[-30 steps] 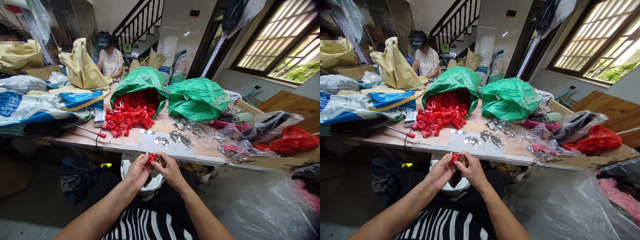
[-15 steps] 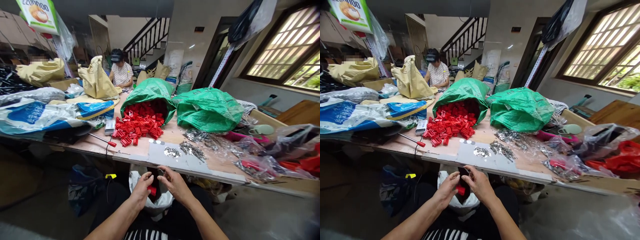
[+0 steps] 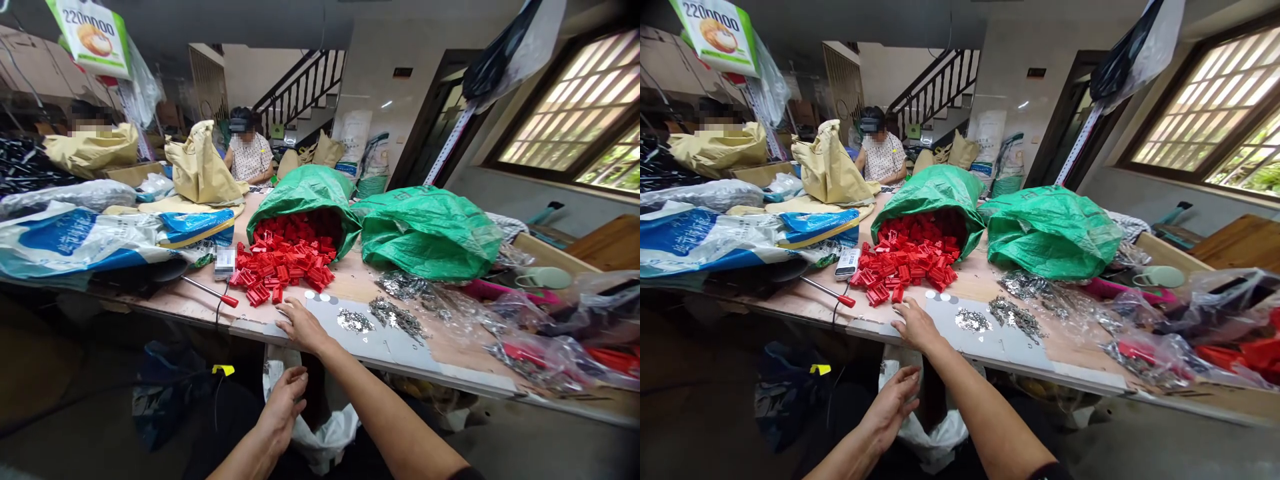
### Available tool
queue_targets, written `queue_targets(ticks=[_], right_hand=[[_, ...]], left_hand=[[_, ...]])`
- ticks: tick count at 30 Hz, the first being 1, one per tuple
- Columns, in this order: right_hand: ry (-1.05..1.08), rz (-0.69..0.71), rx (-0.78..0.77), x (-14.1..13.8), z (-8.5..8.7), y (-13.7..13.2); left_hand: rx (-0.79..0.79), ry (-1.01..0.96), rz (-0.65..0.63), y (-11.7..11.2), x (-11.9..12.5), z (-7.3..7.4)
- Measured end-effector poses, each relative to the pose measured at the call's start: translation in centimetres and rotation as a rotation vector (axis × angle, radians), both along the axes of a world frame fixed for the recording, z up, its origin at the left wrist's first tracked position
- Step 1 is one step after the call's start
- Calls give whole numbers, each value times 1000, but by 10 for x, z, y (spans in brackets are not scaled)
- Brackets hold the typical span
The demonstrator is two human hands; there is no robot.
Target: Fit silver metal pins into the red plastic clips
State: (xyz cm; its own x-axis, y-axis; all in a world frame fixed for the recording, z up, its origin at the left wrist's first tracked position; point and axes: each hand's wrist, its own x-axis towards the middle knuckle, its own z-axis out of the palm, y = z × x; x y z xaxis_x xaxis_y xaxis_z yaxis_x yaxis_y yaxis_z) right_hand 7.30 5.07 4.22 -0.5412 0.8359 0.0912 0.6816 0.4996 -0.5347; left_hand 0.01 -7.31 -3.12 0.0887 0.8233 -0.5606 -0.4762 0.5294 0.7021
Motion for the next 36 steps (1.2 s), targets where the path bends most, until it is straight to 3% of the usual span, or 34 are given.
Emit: queue_targets(ticks=[5,10,14,19,22,27,30,36], right_hand=[[-81,-1,-48,-21,-4,29],[5,50,-42,-17,-4,32],[159,68,-86,8,-1,5],[526,152,-537,59,14,-51],[576,152,-738,87,25,-82],[594,103,-851,119,29,-107],[558,5,-729,136,20,-104],[195,-513,-111,166,0,-71]], left_hand=[[33,13,46,1,-3,-7],[48,57,77,2,-3,-3],[199,97,172,4,-5,11],[442,278,299,6,-2,24],[596,448,214,3,3,27],[737,561,-85,-4,15,32],[726,576,-92,-6,20,37],[568,424,-143,-5,24,39]])
